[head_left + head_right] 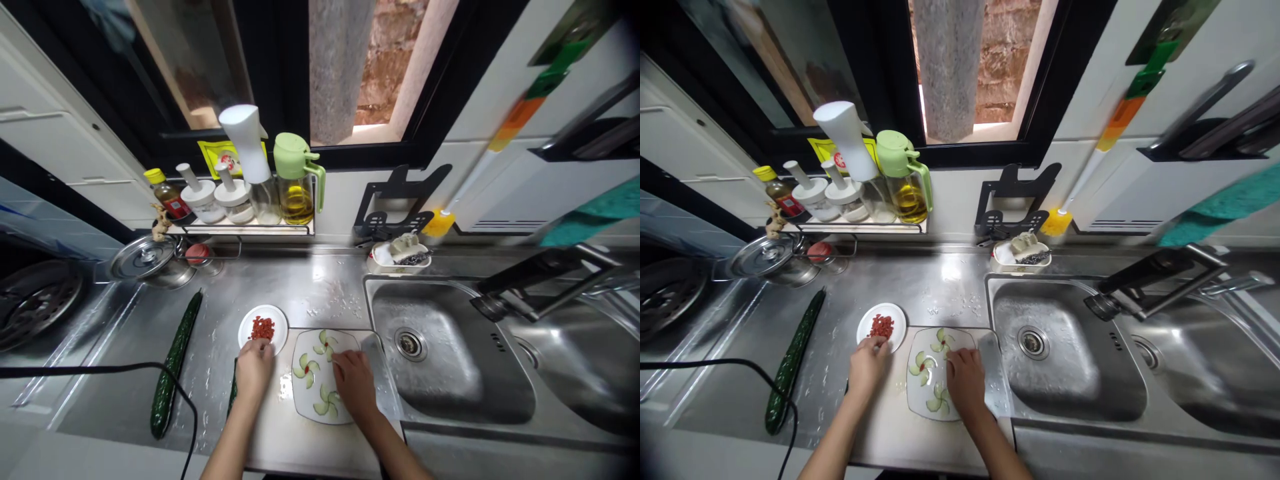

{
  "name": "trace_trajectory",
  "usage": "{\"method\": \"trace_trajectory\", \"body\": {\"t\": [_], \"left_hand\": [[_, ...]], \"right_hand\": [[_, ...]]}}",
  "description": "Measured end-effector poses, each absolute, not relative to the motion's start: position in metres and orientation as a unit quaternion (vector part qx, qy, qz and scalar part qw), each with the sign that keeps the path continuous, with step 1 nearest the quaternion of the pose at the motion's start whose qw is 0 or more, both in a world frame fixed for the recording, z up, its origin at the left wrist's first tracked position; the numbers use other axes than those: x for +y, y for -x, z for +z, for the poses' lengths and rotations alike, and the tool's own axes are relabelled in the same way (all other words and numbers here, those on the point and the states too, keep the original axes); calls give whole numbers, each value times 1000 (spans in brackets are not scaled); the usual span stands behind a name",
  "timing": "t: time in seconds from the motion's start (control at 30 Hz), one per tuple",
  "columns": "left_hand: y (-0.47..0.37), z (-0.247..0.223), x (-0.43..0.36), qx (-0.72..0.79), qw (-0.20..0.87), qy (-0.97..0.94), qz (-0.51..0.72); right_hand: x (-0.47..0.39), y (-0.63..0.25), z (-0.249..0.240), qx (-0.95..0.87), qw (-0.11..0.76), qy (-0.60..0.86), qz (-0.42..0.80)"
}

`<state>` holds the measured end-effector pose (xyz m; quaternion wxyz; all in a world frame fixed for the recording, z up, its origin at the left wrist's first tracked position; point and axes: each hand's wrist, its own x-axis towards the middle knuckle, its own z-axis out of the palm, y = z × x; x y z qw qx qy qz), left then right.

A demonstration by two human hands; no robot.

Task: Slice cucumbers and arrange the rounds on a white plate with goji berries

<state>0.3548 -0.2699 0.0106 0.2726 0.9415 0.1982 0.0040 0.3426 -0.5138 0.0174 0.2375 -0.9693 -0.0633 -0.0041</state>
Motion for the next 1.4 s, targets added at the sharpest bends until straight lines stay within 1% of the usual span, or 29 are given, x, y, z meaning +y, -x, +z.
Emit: {"method": "trace_trajectory", "body": {"t": [0.17, 0.47, 0.63, 0.87, 1.07, 1.4], "left_hand": [[-359, 9, -252, 255, 243, -936, -15], [-367, 15, -261, 222, 232, -947, -29], [-367, 19, -264, 231, 224, -946, -33], [-371, 11, -259, 239, 226, -943, -50], [-374, 13, -258, 261, 195, -944, -57], [-362, 24, -255, 274, 246, -928, -51]], "right_hand": [[-507, -335, 17, -80, 247, 966, -7], [-502, -331, 19, -82, 251, 964, -5], [-501, -330, 22, -84, 254, 964, -6], [-500, -330, 24, -83, 257, 963, -9], [-499, -330, 25, -81, 259, 962, -4], [-504, -328, 27, -75, 267, 961, 1]]}}
